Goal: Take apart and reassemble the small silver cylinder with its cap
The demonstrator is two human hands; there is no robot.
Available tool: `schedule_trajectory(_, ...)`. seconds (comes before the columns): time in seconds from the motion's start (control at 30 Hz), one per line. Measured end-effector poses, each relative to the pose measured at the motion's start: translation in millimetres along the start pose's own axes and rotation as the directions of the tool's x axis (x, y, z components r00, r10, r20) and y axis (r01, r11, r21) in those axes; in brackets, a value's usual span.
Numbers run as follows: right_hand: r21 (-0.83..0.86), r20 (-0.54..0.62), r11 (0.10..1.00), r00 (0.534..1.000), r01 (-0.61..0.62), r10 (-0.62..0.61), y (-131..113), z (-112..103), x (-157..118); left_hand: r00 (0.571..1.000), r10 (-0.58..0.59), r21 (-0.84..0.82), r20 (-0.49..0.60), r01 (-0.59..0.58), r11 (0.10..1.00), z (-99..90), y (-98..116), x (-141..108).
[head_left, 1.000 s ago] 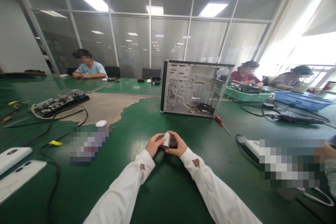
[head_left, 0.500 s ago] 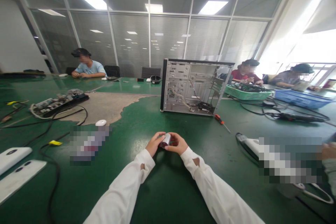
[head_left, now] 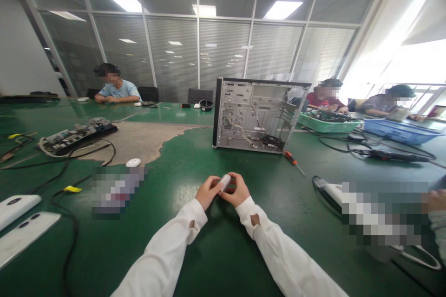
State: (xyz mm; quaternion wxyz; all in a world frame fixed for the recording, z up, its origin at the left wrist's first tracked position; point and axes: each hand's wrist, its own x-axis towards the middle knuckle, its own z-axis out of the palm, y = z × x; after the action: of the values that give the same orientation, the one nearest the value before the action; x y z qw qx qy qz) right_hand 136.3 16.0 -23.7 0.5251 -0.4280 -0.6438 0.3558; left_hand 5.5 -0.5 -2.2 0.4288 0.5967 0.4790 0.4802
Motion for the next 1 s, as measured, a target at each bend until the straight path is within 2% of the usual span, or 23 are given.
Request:
schedule_trajectory(0.13, -0.157, 0.02, 0.965, 0.977, 0.212, -0.211, -11.0, -2.1, -3.4, 0.998, 0.055, 0.034, 0.003, -0.055, 0.998, 2.4, -4.2, -0.9)
schedule_trajectory(0.23, -0.185, 0.08, 0.941, 0.959, 0.283, -0.273, -20.4, -2.8, -6.2, 0.999, 0.039, 0.005, 0.0, -0.039, 0.999, 1.7, -7.0, -0.3)
schedule_trajectory(0.37, -0.164, 0.114, 0.949, 0.961, 0.269, -0.253, -24.2, -3.8, -6.7, 0.999, -0.013, -0.099, 0.041, 0.017, 0.995, -0.5, -4.6, 0.3)
schedule_trajectory(0.53, -0.095, 0.142, 0.969, 0.967, 0.226, -0.212, -17.4, -5.5, -3.9, 0.996, -0.063, -0.234, 0.07, 0.078, 0.969, -2.9, 3.0, 0.9)
schedule_trajectory(0.8, -0.009, 0.211, 0.983, 0.961, 0.183, -0.177, -21.7, -7.9, -6.3, 0.982, -0.155, -0.299, 0.11, 0.181, 0.937, -8.5, 0.8, 4.9)
schedule_trajectory(1.0, -0.035, 0.189, 0.989, 0.973, 0.144, -0.135, -17.1, -6.5, -4.8, 0.97, -0.186, -0.339, 0.16, 0.23, 0.912, -9.7, -1.0, 5.3)
